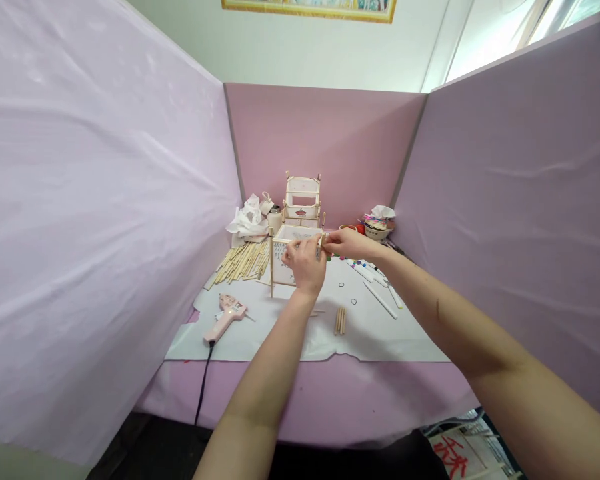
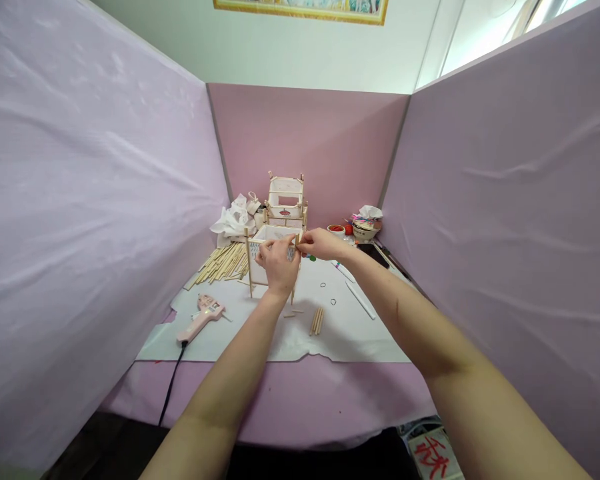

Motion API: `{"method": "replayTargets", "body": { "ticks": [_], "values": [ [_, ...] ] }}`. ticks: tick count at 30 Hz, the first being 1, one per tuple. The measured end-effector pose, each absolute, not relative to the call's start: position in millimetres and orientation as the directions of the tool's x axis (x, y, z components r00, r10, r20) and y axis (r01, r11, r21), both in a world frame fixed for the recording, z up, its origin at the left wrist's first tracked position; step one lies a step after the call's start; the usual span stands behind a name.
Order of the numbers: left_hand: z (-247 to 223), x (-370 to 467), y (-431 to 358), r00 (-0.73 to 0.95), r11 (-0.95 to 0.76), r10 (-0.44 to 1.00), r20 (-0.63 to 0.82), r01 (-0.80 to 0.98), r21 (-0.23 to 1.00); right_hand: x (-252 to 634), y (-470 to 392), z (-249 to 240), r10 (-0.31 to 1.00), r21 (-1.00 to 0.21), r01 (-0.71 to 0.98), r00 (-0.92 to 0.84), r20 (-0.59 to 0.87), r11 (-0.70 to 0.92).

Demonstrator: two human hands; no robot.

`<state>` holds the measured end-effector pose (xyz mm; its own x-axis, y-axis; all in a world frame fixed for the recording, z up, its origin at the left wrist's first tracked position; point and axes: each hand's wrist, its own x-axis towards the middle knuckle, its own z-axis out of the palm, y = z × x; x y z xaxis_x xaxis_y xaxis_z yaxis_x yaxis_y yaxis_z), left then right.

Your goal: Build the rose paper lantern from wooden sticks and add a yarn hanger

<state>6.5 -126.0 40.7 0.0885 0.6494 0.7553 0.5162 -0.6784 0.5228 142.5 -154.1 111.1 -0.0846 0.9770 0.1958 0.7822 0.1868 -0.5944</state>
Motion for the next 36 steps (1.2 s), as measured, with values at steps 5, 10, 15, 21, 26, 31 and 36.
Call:
{"method": "replayTargets", "body": {
  "ticks": [5,10,15,21,26,31,36],
  "values": [
    [42.8,6.9,-124.2,0.098,-0.692,0.642,0.76,0.5,0.52,148.6,-177.1,92.0,0.965,-0.789,0.575,-0.005,0.264,0.219],
    [43.9,7.9,-123.3,0.044,-0.649,0.665,0.745,0.527,0.548,165.4,-189.5,74.3,0.989,-0.969,0.235,0.105,0.103,0.076],
    [44.2,9.4,-126.6,0.029,-0.637,0.663,0.748,0.547,0.544,162.0,-181.5,75.7,0.993,-0.913,-0.401,-0.056,0.106,0.075],
    [44.2,6.3,-129.3,0.043,-0.637,0.66,0.75,0.562,0.528,134.0,-156.9,92.6,0.991,-0.971,-0.2,0.042,0.126,0.132],
    [41.5,6.8,-126.3,0.032,-0.643,0.657,0.754,0.545,0.538,123.0,-157.0,113.8,0.958,-0.834,0.522,0.097,0.268,0.181],
    [37.2,9.2,-125.3,-0.029,-0.615,0.686,0.727,0.511,0.6,107.1,-171.6,114.0,0.898,-0.38,0.899,-0.03,0.439,0.216],
    [38.0,9.7,-131.9,0.011,-0.647,0.678,0.735,0.483,0.589,97.1,-182.7,99.1,0.875,-0.306,0.952,0.123,0.468,0.03]
  ]
}}
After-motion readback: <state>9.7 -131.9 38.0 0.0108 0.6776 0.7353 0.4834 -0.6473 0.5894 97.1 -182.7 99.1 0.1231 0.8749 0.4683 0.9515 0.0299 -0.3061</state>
